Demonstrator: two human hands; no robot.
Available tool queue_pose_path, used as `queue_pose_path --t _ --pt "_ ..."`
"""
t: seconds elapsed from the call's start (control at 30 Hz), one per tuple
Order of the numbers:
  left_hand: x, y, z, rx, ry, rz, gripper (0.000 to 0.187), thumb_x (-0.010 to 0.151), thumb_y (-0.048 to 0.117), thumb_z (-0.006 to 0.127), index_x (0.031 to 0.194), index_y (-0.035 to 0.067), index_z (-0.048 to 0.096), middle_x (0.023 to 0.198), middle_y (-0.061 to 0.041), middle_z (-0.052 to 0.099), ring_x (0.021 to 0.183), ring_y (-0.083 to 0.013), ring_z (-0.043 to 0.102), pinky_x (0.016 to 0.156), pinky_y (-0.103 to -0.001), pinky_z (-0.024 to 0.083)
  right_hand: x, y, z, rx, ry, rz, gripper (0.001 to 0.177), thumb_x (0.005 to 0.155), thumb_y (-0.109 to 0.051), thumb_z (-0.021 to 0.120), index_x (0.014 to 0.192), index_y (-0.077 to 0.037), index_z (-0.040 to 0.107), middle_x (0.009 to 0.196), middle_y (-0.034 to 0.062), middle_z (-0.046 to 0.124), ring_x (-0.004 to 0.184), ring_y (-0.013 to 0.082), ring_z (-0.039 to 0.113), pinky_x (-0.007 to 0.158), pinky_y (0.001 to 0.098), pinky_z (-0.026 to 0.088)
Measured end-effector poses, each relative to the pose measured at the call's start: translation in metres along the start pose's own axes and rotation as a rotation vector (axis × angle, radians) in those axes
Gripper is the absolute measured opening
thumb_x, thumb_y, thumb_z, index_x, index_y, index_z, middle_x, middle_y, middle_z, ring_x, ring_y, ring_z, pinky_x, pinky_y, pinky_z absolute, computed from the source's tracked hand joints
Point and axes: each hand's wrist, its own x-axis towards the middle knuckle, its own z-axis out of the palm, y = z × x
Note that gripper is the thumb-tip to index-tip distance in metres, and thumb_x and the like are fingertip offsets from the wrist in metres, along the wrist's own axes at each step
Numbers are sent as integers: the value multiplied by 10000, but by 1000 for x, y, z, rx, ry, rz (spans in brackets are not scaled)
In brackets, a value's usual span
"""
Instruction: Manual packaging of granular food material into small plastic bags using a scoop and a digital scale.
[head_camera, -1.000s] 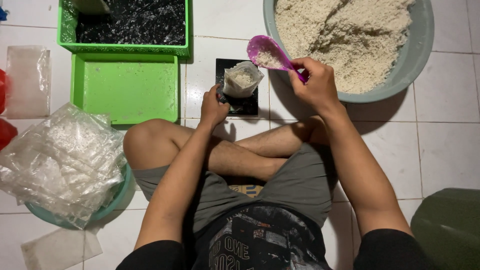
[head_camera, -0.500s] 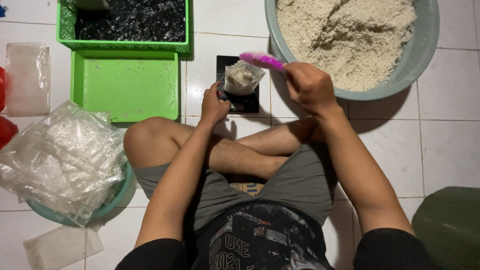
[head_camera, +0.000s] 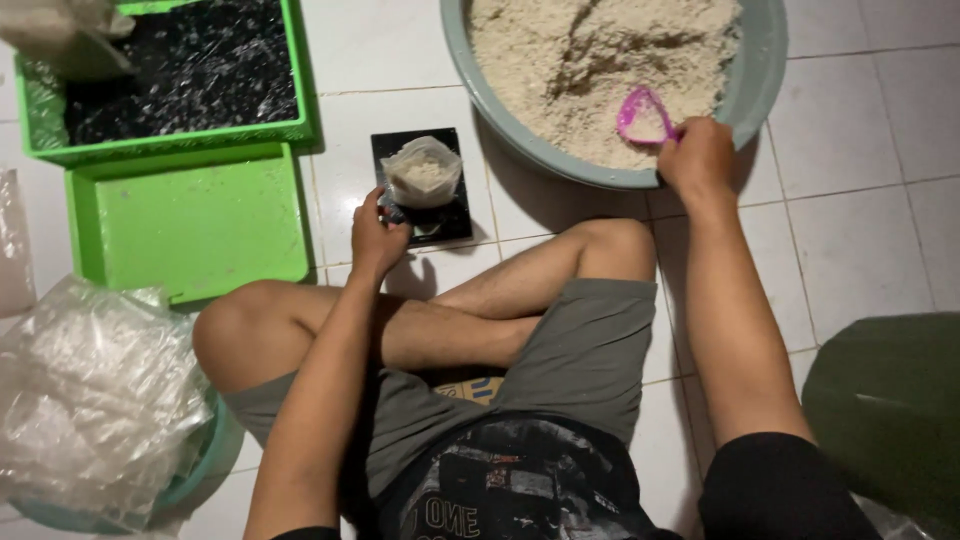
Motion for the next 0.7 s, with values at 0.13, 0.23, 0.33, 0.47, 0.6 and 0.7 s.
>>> queue_pose_path --t 0.13,0.23,0.33,0.47,0.6,0.7 --pt "6 -8 1 25 -12 -16 725 719 40 611 1428 81 469 1071 -182 583 938 -326 689 879 -409 538 6 -18 9 5 -31 35 182 814 -165 692 972 -141 779 828 183 699 871 419 698 694 483 589" --pt "13 -22 2 40 -2 -28 736 705 39 624 1426 69 475 1070 -176 584 934 -310 692 861 -394 543 -3 -43 1 208 -104 26 171 798 -120 659 927 -131 771 824 202 710 886 441 687 729 502 575" --pt "15 -25 0 54 8 -35 740 705 43 638 1426 77 477 1067 -165 577 924 -292 694 847 -384 548 -6 -51 -4 249 -163 17 170 769 -163 676 908 -162 774 843 168 723 898 411 690 748 478 575" --pt "8 -19 -2 42 9 -15 721 723 38 622 1428 36 471 1082 -196 572 944 -331 685 861 -402 546 -8 -42 -12 291 -135 72 166 799 -187 675 932 -174 774 843 153 723 934 382 683 793 449 560" --pt "12 -20 1 52 7 -3 718 726 35 615 1429 38 472 1091 -198 572 956 -340 683 860 -406 548 0 -15 0 299 -64 118 162 786 -225 707 931 -204 775 787 96 718 897 334 696 764 419 565" --pt "12 -22 1 49 5 6 724 723 32 622 1431 30 469 1089 -207 570 956 -348 682 859 -413 546 0 -6 2 293 -58 131 150 783 -245 718 920 -229 775 769 64 719 879 303 703 752 389 564"
